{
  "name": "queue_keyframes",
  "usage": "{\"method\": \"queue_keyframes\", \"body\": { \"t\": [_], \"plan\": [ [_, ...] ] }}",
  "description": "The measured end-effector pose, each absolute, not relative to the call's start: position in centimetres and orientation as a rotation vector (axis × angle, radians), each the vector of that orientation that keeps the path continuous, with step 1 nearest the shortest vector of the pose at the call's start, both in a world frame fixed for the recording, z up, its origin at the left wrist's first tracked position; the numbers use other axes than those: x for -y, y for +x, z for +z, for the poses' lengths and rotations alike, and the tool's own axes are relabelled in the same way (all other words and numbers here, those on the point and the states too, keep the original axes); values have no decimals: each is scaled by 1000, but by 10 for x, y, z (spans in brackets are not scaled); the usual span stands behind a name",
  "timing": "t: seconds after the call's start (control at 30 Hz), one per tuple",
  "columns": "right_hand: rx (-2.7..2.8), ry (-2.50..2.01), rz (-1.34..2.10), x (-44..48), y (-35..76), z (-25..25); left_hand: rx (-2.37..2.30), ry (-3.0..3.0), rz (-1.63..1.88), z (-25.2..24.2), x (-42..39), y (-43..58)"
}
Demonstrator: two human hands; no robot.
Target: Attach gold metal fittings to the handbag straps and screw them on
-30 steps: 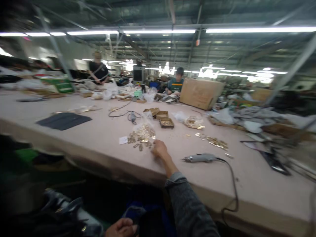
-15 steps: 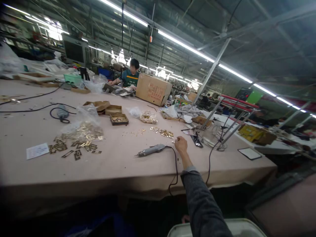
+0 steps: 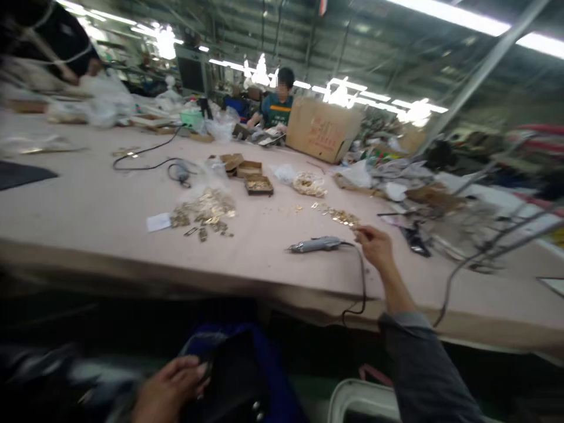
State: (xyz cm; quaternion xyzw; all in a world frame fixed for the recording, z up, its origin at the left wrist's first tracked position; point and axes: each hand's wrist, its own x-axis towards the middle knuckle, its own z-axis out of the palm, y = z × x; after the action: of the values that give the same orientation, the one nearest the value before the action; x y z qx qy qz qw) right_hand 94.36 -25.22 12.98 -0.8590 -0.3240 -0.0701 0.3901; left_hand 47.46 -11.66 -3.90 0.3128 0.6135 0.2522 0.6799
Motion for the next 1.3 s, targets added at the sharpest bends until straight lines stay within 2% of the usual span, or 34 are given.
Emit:
{"method": "queue_keyframes", "body": {
  "t": [0.03, 0.1, 0.3, 0.43, 0.63, 0.87, 1.13, 1.3],
  "plan": [
    [855, -2124, -149, 249, 918, 130, -1195, 760, 571, -33, 120, 468],
    [1065, -1954, -107, 239, 863, 125, -1127, 788, 634, -24, 124, 460],
    [1668, -1573, 804, 198, 703, 73, -1150, 769, 682, -22, 131, 455],
    [1582, -1486, 1103, 167, 653, 37, -1136, 781, 699, -21, 135, 451],
    [1451, -1454, 1394, 144, 639, 15, -1101, 792, 720, -25, 135, 449],
    [1400, -1470, 1478, 145, 630, 0, -1061, 833, 690, -28, 135, 447],
    [1414, -1643, 1152, 151, 619, -6, -1061, 775, 680, -28, 133, 448],
    [1325, -1682, 1104, 157, 616, -17, -1055, 746, 671, -26, 133, 448]
  ]
}}
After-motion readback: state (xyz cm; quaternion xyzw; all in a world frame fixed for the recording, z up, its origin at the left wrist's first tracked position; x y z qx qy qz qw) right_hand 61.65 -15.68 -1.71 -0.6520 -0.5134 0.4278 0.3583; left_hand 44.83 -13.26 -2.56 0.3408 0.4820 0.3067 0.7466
